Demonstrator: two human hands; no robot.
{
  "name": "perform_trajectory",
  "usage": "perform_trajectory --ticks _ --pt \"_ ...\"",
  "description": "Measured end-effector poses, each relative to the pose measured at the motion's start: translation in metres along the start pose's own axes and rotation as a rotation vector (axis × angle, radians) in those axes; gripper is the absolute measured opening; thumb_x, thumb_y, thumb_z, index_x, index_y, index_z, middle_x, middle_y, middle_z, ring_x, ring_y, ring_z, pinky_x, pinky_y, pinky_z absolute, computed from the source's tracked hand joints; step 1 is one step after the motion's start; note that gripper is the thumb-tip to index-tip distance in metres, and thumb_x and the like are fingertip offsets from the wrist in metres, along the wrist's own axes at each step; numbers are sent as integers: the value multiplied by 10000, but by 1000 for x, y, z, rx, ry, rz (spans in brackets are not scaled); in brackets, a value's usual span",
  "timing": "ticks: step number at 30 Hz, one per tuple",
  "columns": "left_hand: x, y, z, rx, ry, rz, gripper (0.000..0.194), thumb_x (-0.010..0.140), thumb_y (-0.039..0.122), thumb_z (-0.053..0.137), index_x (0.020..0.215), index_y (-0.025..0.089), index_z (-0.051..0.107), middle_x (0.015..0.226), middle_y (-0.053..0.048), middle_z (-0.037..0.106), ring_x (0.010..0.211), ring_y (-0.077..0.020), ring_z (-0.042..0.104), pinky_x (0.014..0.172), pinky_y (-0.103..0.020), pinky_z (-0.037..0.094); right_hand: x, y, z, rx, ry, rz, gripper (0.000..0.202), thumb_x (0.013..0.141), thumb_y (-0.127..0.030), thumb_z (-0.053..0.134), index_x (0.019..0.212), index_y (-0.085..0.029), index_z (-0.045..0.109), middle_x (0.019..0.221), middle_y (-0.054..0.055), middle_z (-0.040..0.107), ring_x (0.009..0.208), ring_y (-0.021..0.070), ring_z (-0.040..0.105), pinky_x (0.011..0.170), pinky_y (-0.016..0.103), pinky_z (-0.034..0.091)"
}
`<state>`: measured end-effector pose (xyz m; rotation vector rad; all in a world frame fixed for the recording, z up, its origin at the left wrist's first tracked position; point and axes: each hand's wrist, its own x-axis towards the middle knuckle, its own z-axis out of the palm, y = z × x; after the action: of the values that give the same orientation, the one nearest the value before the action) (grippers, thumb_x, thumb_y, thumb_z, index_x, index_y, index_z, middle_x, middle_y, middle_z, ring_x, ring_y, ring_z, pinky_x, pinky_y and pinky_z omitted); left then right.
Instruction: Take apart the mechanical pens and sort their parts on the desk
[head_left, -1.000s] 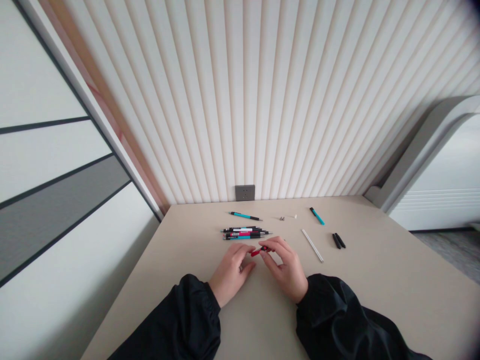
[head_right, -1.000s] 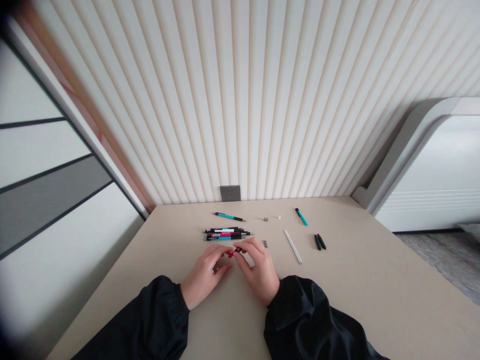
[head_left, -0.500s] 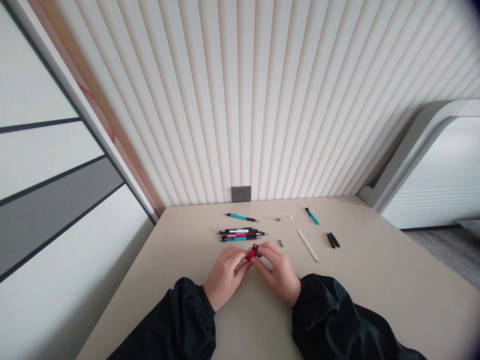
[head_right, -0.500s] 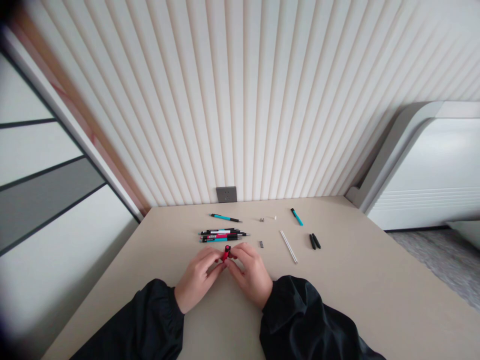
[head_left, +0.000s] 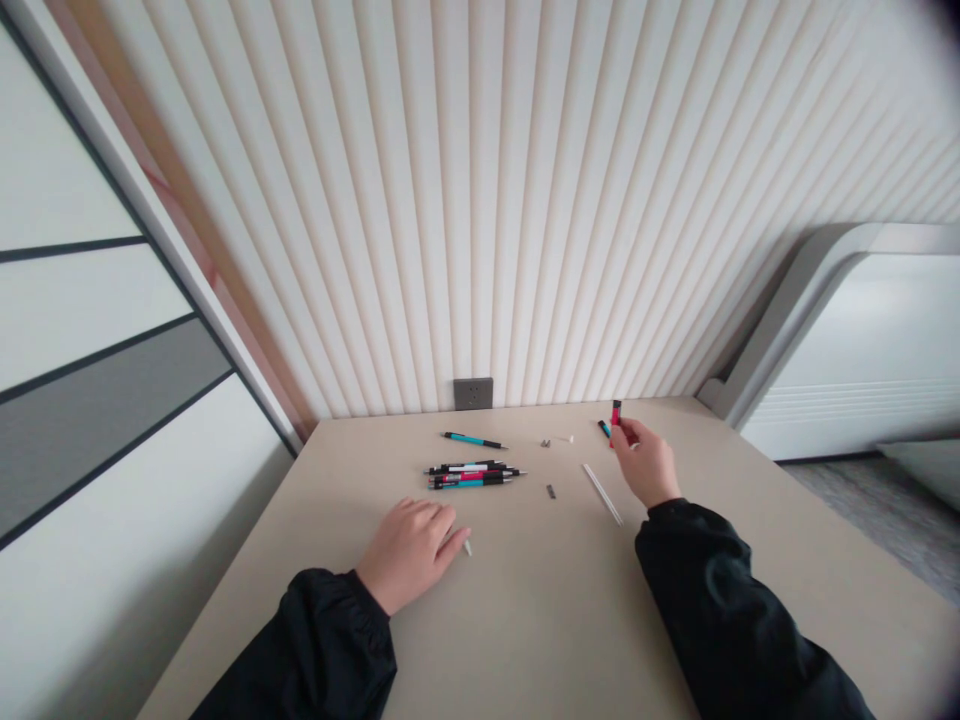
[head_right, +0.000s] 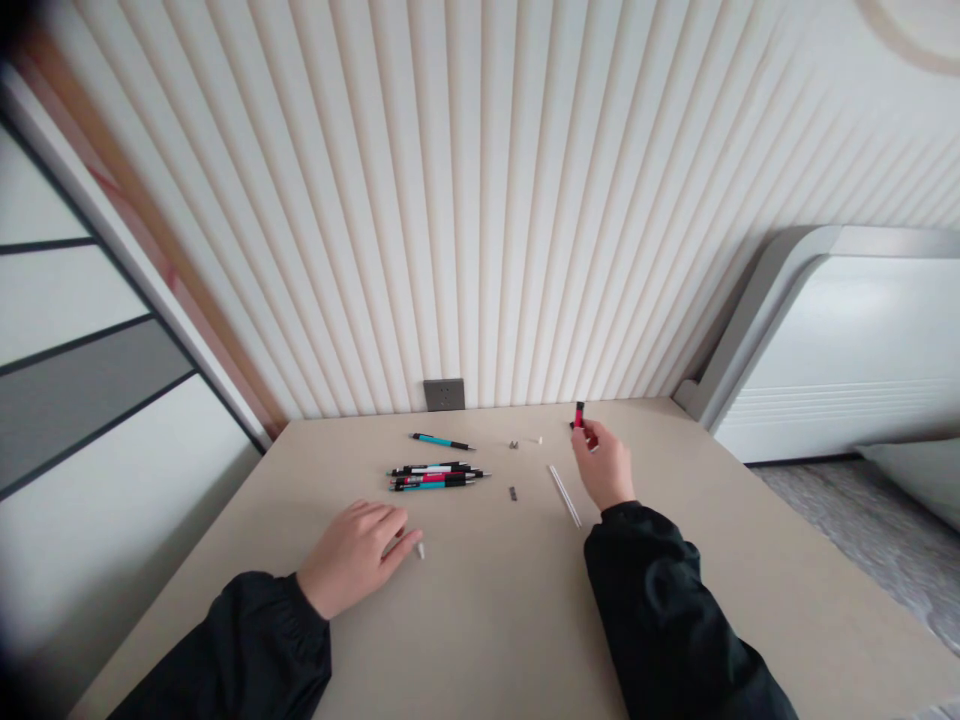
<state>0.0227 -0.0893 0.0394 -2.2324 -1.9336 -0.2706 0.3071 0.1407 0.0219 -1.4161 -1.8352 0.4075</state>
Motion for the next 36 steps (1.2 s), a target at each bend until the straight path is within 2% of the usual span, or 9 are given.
perform_trajectory --ticks 4,8,17,22,26,31,36 --pt "-2 9 -1 -32 -118 1 305 912 415 450 734 195 563 676 -25 622 633 -194 580 615 -313 375 26 53 -14 -329 -87 89 344 846 -375 451 992 -176 691 842 67 689 750 205 601 653 284 381" --pt "-1 18 -4 -65 -166 -9 244 883 392 489 759 198 568 730 -30 644 672 -209 595 628 -322 376 31 72 -13 -374 -138 104 319 826 -371 480 948 -193 716 848 74 699 799 228 618 684 296 387" --pt "1 18 -5 -62 -227 -30 197 896 321 454 770 198 542 769 -35 641 699 -205 595 637 -319 379 37 75 -1 -379 -210 117 337 826 -442 494 938 -229 729 923 78 715 831 231 636 677 287 409" --pt "1 16 -8 -77 -202 -50 180 864 373 509 810 203 536 792 -35 632 727 -219 595 654 -328 393 32 75 -7 -383 -255 102 273 805 -368 523 894 -244 750 889 73 725 822 225 646 672 276 412" --pt "0 10 -8 -97 -179 -83 274 834 464 551 900 197 549 851 -50 638 787 -240 604 706 -350 418 28 75 -7 -381 -265 93 256 783 -313 548 925 -244 750 891 67 729 838 220 651 690 269 420" --pt "-3 5 -4 -113 -204 -84 409 767 551 625 970 199 578 911 -61 646 858 -259 610 767 -363 431 28 71 -3 -375 -252 91 275 816 -344 520 948 -253 744 908 72 730 861 234 653 701 282 429" --pt "-2 5 -4 -116 -210 -38 275 829 467 594 918 207 592 891 -40 637 854 -240 604 761 -350 428 26 67 -3 -372 -244 65 283 838 -359 503 963 -260 737 920 67 727 868 230 652 710 282 432"
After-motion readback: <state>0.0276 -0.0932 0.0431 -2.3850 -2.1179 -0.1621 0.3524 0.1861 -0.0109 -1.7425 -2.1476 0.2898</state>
